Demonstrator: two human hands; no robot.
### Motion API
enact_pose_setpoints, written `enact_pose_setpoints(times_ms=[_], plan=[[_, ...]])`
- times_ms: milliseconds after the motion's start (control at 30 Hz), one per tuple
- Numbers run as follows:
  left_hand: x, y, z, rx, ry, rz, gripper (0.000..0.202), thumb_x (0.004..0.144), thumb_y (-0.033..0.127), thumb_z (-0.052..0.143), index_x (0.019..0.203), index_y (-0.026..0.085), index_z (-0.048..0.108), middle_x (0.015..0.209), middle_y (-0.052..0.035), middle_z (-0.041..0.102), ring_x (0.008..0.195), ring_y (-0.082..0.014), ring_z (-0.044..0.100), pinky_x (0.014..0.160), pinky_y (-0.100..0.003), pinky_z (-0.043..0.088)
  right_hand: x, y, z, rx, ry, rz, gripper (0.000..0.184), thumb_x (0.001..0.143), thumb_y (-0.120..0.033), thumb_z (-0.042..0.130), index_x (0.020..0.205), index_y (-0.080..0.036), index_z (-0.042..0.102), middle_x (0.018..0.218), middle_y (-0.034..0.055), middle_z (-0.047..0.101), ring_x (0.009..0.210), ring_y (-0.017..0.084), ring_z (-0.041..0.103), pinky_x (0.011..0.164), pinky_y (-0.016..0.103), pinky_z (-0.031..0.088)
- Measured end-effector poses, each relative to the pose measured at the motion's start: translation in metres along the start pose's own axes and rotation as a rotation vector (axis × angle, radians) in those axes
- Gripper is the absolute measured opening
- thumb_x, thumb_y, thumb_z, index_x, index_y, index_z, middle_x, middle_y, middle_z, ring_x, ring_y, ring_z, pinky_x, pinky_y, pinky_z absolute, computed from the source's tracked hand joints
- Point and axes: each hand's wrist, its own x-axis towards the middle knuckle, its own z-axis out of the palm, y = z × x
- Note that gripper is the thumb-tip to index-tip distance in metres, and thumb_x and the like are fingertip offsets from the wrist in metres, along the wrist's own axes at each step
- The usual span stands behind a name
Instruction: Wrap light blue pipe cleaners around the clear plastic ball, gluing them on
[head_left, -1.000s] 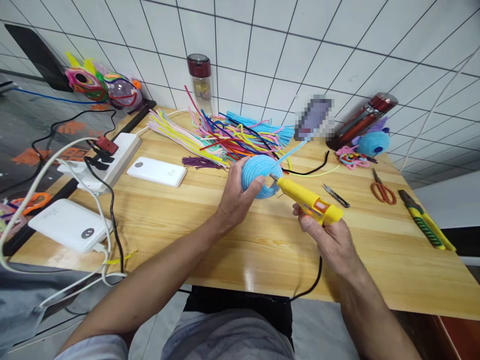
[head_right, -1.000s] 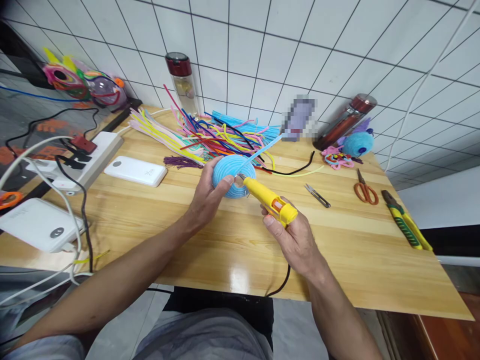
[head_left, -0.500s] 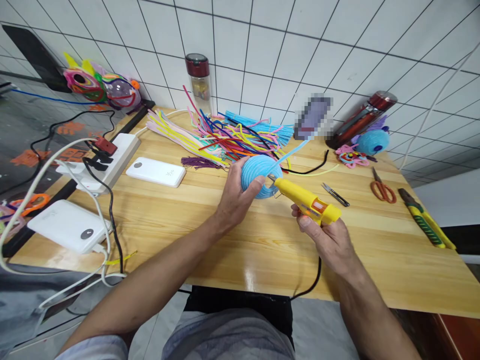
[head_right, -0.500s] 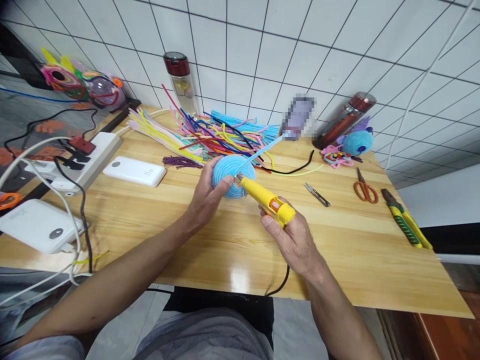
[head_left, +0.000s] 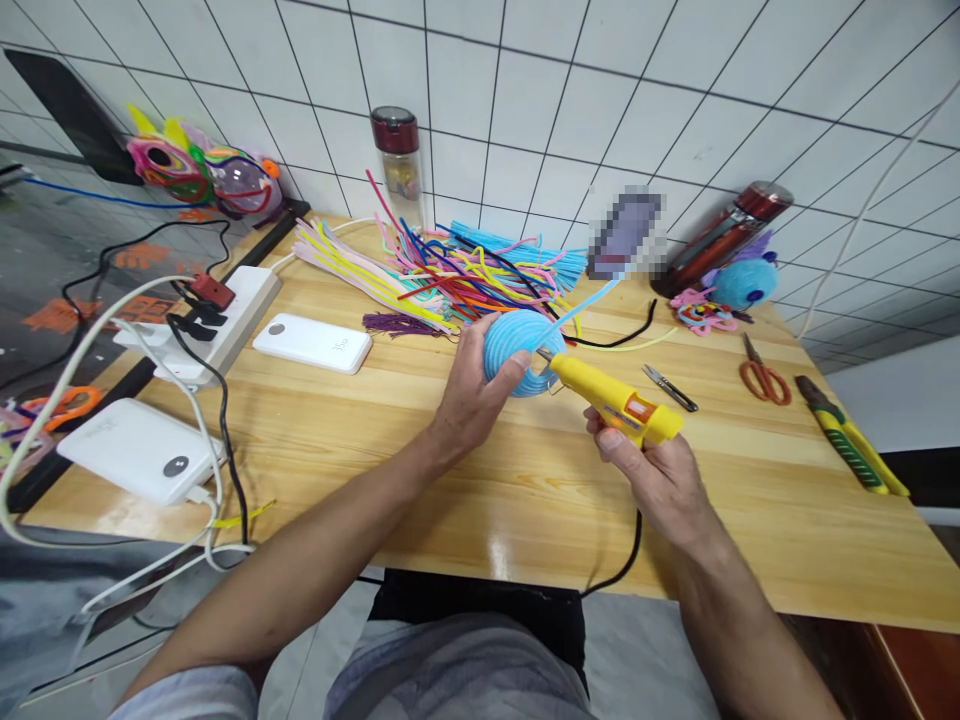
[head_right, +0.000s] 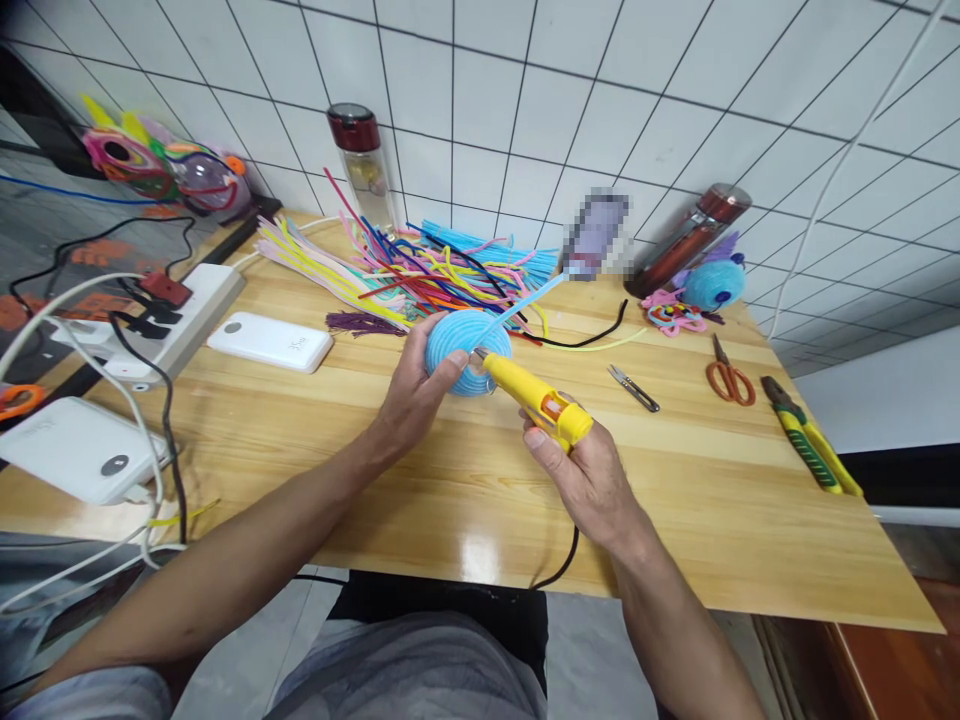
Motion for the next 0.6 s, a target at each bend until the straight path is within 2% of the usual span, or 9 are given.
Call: enact_pose_setpoints(times_ms=[367, 600], plan=[[0.0008, 0.0016, -0.0011, 0.002, 0.001, -0.003, 0.063, 0.098, 0.052, 0.065, 0.149, 0.02, 0.05, 0.152, -0.0164, 0.058, 0.143, -0.0331, 0.055, 0.125, -0.054, 0.043, -0.0018, 0.0026, -0.0022, 0.036, 0.02, 0.013, 0.043, 0.099, -0.062, 0.07, 0.117, -0.024, 0.078, 0.104, 0.0088, 0.082, 0.093, 0.027, 0.077, 0.084, 0.044, 0.064], [0.0007, 0.0009, -0.0015, -0.007, 0.0, -0.005, 0.061, 0.098, 0.053, 0.066, 0.148, 0.022, 0.051, 0.151, -0.0149, 0.059, 0.142, -0.0324, 0.056, 0.124, -0.052, 0.044, -0.0025, 0.0034, -0.0005, 0.034, 0.005, 0.025, 0.043, 0.1, -0.063, 0.069, 0.118, -0.024, 0.077, 0.104, 0.0094, 0.08, 0.095, 0.027, 0.075, 0.083, 0.043, 0.062]])
